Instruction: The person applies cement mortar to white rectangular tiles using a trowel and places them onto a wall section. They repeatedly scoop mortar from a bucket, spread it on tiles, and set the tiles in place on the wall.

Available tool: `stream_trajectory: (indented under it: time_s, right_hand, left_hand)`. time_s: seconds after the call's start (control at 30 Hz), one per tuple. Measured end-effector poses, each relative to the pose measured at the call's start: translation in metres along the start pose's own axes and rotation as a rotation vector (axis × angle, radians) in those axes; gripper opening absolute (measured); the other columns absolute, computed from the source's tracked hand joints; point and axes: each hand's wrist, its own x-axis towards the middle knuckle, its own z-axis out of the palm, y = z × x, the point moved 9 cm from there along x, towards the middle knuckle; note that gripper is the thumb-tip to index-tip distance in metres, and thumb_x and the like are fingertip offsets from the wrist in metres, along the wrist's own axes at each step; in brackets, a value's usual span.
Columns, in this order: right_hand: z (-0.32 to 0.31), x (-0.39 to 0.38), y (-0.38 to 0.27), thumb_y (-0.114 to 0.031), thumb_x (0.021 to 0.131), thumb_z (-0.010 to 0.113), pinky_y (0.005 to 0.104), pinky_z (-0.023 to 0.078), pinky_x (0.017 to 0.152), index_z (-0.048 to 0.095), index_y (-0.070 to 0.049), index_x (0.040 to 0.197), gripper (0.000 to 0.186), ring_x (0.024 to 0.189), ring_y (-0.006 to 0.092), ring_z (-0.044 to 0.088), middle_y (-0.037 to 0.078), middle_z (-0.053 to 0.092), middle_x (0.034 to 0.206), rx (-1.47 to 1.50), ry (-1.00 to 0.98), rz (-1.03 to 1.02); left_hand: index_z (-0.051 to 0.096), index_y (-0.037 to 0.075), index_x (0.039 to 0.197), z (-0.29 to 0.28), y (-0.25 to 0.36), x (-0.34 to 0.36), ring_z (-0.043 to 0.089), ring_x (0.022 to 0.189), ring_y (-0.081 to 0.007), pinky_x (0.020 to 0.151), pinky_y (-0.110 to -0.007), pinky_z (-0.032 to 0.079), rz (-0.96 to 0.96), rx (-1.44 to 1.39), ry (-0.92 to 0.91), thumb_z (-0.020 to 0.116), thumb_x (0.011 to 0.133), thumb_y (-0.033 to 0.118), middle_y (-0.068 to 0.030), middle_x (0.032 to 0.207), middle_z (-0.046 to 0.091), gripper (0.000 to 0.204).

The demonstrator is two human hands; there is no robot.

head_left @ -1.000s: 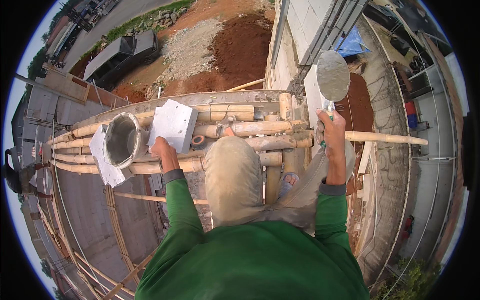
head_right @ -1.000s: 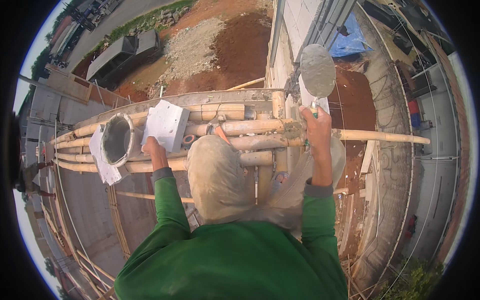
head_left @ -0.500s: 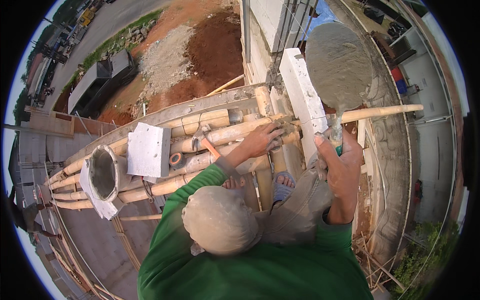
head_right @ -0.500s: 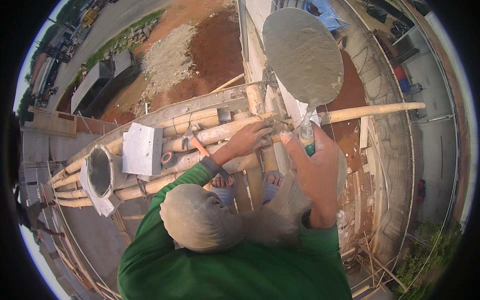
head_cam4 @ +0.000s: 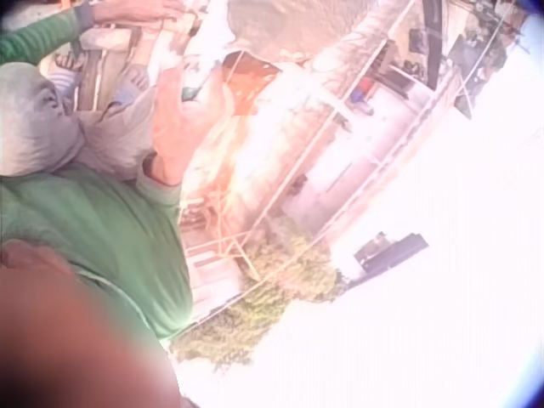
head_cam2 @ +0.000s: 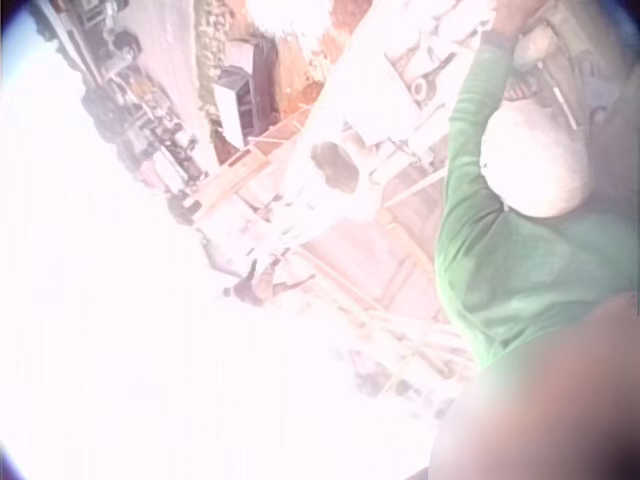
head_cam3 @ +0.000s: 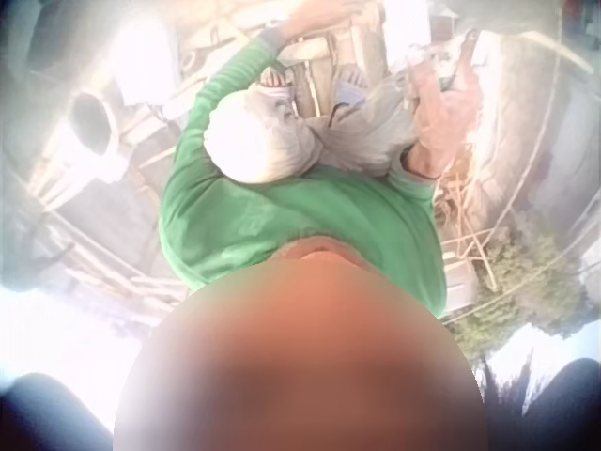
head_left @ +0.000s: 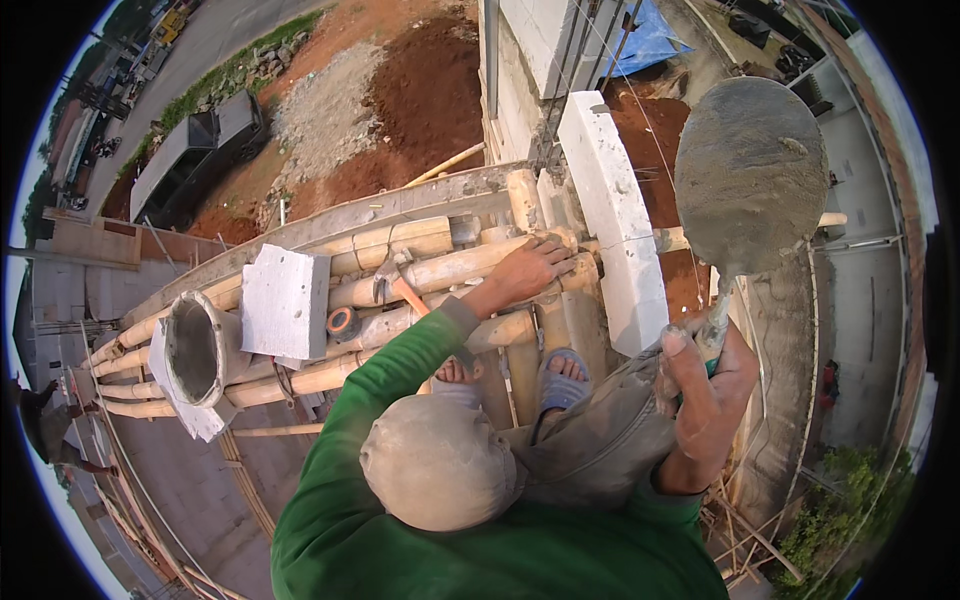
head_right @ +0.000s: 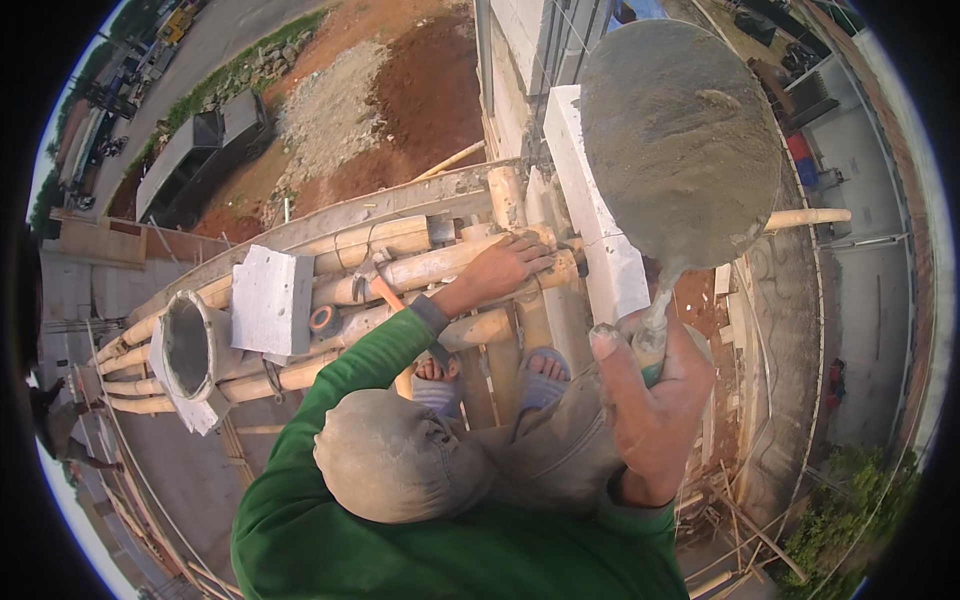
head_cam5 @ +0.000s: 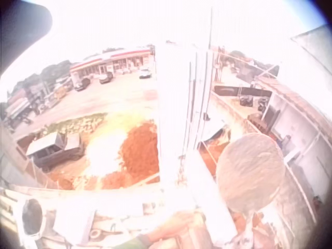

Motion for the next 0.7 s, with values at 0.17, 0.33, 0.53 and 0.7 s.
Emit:
stream_trajectory:
  time_s: [0.17,0.33,0.53,0.7]
  right_hand:
    - [0.004,-0.002,0.002,-0.014,0.094,0.074,0.0247,0.032,0.048,0.063,0.0,0.088,0.019,0.049,0.0054,0.045,-0.002,0.054,0.061,0.006,-0.015,0.01]
    - [0.007,-0.004,-0.001,-0.014,0.096,0.073,0.0243,0.031,0.047,0.062,-0.001,0.09,0.018,0.049,0.0049,0.045,-0.001,0.055,0.062,-0.031,-0.033,-0.056]
    - [0.005,-0.006,-0.001,-0.013,0.096,0.073,0.0234,0.031,0.045,0.061,-0.001,0.093,0.017,0.048,0.0045,0.044,-0.001,0.055,0.061,0.054,-0.028,-0.042]
    - [0.005,-0.009,-0.001,-0.014,0.097,0.071,0.0228,0.031,0.044,0.06,-0.001,0.094,0.018,0.047,0.0039,0.044,-0.002,0.054,0.061,0.033,-0.019,-0.058]
  left_hand:
    - [0.061,0.013,0.135,-0.013,0.01,0.004,0.057,0.122,-0.0239,0.099,-0.041,0.047,-0.027,0.015,-0.028,0.06,0.092,0.015,-0.0047,0.134,0.062,0.043]
    - [0.062,0.01,0.128,-0.008,0.019,0.015,0.056,0.118,-0.0244,0.099,-0.043,0.046,-0.085,0.103,-0.112,0.062,0.092,0.018,-0.0051,0.131,0.061,0.037]
    - [0.066,0.006,0.111,-0.02,0.017,0.008,0.058,0.117,-0.0306,0.088,-0.043,0.055,-0.162,0.065,0.104,0.062,0.091,0.014,-0.0099,0.116,0.062,0.022]
    - [0.064,0.002,0.112,0.007,0.007,0.005,0.064,0.109,-0.0363,0.078,-0.041,0.062,-0.279,-0.031,-0.054,0.067,0.083,0.008,-0.016,0.116,0.06,0.03]
